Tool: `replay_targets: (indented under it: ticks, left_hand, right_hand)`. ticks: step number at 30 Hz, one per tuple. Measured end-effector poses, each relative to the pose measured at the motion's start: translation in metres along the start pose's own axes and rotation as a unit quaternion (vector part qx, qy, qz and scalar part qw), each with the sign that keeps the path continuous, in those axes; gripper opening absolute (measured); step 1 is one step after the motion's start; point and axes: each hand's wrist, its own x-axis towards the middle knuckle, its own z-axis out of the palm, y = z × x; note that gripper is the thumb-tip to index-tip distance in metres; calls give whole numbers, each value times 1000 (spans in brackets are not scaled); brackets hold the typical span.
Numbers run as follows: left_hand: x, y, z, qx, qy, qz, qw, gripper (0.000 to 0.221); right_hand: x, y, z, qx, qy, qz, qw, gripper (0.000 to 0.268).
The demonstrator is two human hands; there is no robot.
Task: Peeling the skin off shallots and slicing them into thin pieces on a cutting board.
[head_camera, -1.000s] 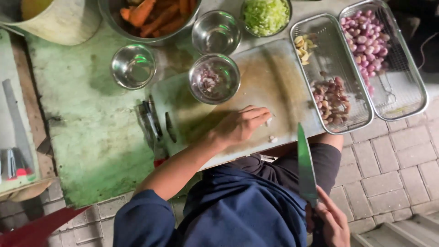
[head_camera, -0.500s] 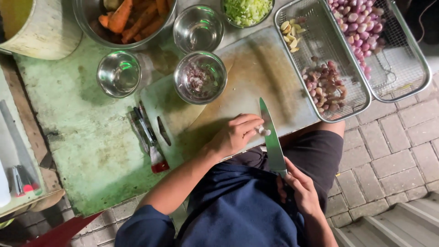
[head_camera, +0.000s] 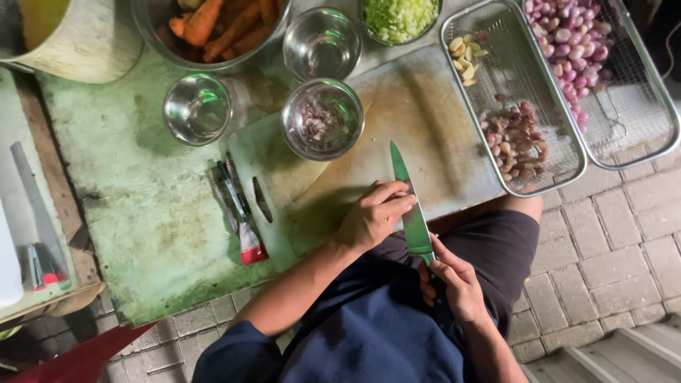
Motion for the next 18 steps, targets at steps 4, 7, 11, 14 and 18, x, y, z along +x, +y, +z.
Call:
replay_targets:
  ticks: [4, 7, 11, 14, 18]
  left_hand:
    - [19, 4, -27, 65, 2, 46, 997, 18]
    - [27, -10, -39, 91, 40, 96, 990, 13]
    - [38, -46, -57, 159, 163, -9, 974, 14]
    - [31, -74, -76, 163, 151, -111, 969, 18]
    - [29, -95, -107, 168, 95, -126, 973, 17]
  right_hand:
    - [9, -20, 19, -21, -45, -40, 998, 56]
    - [23, -36, 38, -61, -48, -63, 995, 55]
    - [24, -63, 67, -179, -118, -175, 961, 50]
    - [9, -57, 56, -183, -88, -171, 964, 52]
    - [-8, -54, 13, -103, -39, -209, 972, 56]
